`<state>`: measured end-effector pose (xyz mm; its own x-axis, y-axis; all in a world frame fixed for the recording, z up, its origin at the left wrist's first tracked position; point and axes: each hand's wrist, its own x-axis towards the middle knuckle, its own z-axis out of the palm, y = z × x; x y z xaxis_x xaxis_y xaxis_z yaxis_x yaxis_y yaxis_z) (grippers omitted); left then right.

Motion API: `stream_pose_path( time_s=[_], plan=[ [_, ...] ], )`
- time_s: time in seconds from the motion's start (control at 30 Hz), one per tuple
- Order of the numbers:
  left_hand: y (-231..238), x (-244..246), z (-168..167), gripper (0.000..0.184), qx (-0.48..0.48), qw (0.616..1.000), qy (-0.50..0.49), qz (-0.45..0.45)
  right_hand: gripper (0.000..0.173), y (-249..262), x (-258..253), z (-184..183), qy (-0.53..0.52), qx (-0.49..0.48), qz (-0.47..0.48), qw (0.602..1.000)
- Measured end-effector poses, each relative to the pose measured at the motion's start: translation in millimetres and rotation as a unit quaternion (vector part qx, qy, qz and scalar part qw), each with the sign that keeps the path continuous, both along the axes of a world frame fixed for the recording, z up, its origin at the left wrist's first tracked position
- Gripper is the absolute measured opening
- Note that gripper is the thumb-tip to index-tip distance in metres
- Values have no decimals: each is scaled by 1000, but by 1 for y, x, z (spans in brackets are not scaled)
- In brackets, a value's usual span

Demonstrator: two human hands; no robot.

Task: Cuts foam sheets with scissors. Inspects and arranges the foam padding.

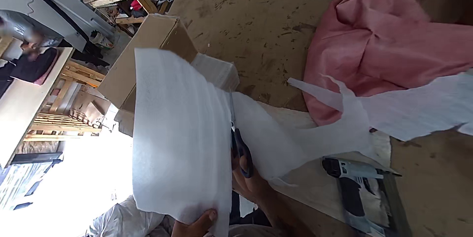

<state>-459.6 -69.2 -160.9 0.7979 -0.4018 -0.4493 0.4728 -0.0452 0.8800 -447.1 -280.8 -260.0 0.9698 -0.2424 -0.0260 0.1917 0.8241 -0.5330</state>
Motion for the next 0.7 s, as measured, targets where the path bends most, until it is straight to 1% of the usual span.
stream_pose_path(
  time_s=[0.03, 0.07, 0.13, 0.2, 0.23, 0.3, 0.37, 0.4, 0.47, 0.57, 0.63, 0.7],
  plan=[
    [-2, 2, 4, 22, 0, 1000, -7, 7, 33, -8, 6, 5, -21, 14, 13, 1000],
    [-4, 5, 8, 22, 1, 1000, -13, 14, 25, -16, 9, 7, -37, 27, 19, 999],
    [-8, 11, 17, 24, 13, 1000, -23, 13, 18, -31, 9, 9, -51, 41, -17, 998],
    [-7, 22, 22, 26, 10, 999, -30, 10, 18, -52, 1, 8, -42, 31, -87, 995],
    [-5, 31, 22, 27, 7, 999, -35, 15, 21, -65, -7, 5, -36, 9, -111, 993],
    [4, 55, 17, 32, 17, 999, -39, 33, 41, -92, -33, -9, -30, -49, -111, 992],
    [15, 85, 5, 36, 53, 997, -32, 56, 60, -113, -72, -32, 1, -78, -60, 995],
    [19, 100, -1, 35, 74, 995, -24, 63, 66, -119, -93, -42, 23, -83, -28, 996],
    [28, 125, -12, 32, 111, 990, -2, 83, 70, -124, -132, -58, 67, -94, 46, 992],
    [46, 147, -28, 30, 132, 985, 35, 109, 70, -106, -169, -69, 111, -90, 153, 978],
    [56, 155, -36, 29, 142, 982, 54, 112, 70, -88, -173, -67, 119, -111, 195, 967],
    [66, 161, -38, 27, 138, 983, 57, 103, 70, -70, -162, -70, 120, -107, 199, 967]
  ],
)
